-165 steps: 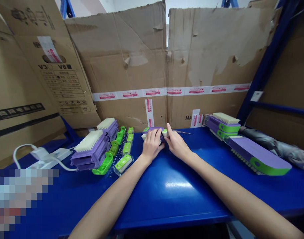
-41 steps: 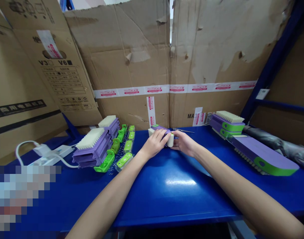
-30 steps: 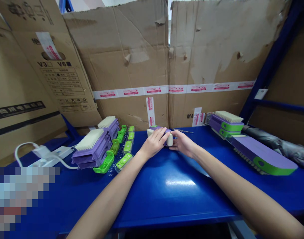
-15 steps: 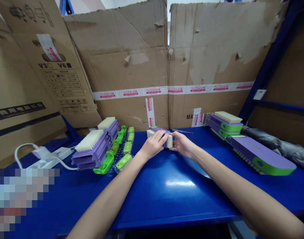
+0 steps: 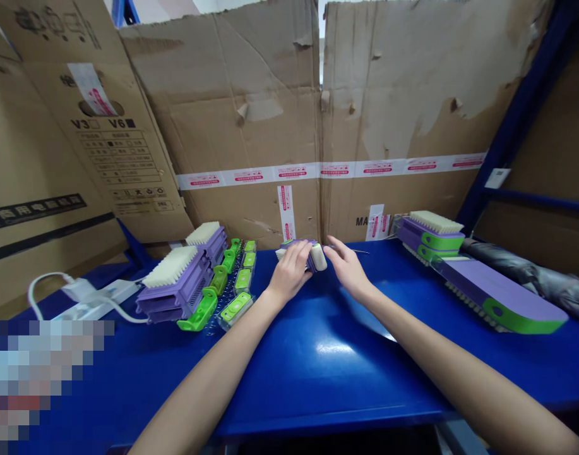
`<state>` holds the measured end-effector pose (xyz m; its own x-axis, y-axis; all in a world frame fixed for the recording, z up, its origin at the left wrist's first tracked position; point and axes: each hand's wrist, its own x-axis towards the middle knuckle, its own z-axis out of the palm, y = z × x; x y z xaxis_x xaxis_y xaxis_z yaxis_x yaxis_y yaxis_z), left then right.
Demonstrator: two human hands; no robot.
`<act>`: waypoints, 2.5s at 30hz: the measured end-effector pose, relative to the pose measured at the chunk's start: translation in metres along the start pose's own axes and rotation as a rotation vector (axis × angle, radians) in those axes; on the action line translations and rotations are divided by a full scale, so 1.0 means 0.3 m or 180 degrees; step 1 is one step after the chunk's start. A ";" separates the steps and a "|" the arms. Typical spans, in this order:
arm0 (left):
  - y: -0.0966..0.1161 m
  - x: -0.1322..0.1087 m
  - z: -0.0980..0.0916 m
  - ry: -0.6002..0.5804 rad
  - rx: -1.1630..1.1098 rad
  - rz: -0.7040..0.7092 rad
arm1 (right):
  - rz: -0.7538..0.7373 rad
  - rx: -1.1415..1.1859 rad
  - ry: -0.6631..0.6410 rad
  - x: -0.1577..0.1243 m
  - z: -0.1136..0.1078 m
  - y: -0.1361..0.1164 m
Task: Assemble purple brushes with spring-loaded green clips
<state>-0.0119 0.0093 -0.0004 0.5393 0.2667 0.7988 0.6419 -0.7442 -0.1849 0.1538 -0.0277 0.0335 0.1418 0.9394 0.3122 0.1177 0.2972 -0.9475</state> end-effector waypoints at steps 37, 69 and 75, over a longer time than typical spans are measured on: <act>0.009 -0.003 0.000 0.0064 0.0299 -0.0194 | -0.1197 -0.2447 -0.0919 0.041 -0.164 -0.035; 0.050 0.003 0.038 0.0050 0.0274 -0.0280 | -0.1512 -0.1528 0.0118 0.009 -0.033 0.073; 0.032 -0.011 0.030 0.0074 0.0203 -0.0303 | -0.1569 -0.1781 -0.0055 -0.006 -0.032 0.068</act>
<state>-0.0027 0.0068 -0.0098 0.4619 0.3194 0.8274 0.7233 -0.6756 -0.1430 0.1655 -0.0249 0.0144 -0.0718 0.7236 0.6865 0.6470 0.5576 -0.5201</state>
